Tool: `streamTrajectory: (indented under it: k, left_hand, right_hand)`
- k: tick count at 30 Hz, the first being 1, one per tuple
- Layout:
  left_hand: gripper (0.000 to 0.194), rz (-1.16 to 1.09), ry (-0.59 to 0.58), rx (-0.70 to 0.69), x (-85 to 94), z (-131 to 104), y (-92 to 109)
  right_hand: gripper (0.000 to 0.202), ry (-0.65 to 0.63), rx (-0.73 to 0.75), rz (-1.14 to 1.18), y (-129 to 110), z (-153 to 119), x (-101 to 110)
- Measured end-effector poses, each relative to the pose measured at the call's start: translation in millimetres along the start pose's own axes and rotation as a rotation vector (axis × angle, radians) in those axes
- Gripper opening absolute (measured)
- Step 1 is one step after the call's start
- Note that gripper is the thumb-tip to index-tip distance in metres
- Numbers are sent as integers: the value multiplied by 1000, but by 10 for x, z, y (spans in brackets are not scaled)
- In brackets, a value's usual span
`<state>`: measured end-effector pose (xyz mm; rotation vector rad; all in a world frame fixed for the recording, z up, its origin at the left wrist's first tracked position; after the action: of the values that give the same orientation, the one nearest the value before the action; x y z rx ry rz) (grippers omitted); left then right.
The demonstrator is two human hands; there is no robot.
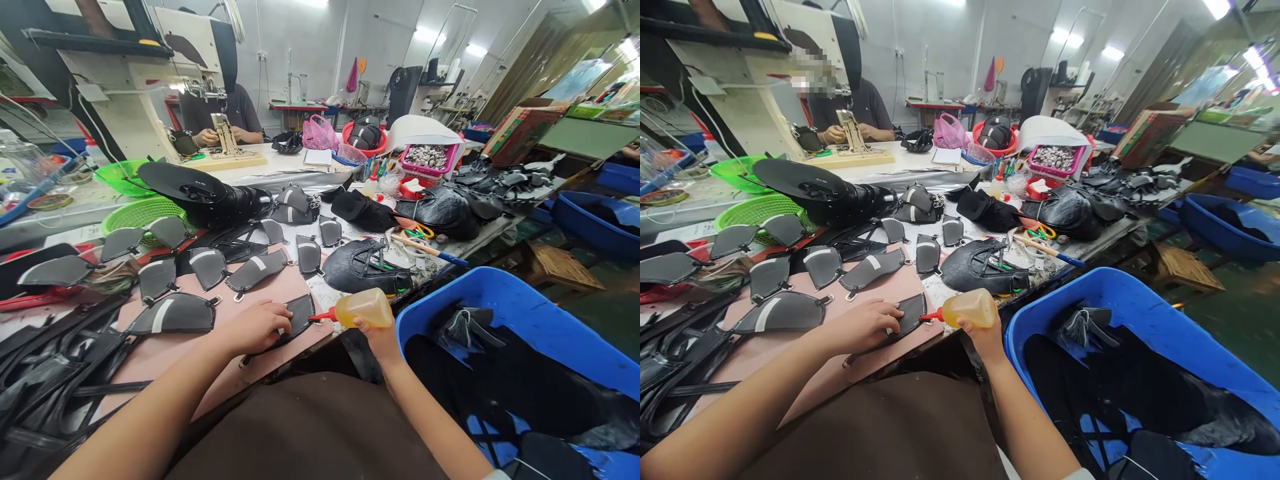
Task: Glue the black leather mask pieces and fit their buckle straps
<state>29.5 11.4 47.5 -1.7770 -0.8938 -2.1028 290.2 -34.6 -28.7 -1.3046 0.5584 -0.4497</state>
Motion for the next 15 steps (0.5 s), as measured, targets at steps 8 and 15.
streamTrajectory:
  k: [8, 15]
  left_hand:
    - [31, -14, -2, 16, 1, -12, -12]
    - [32, -33, -1, 24, -7, -22, -21]
  right_hand:
    - [53, 7, -7, -7, -4, 121, -92]
    - [61, 12, -71, 72, 102, 233, -228]
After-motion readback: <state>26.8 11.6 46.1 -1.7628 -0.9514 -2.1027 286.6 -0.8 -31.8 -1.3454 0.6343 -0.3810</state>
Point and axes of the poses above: each hand's wrist, its own z-axis towards the middle knuckle, its own x-axis out of the back of the hand, y = z × x, the point moved 1 cm from there along z, towards the middle knuckle, and after that the axes turned 13 degrees about y, right-handed, at the moved point
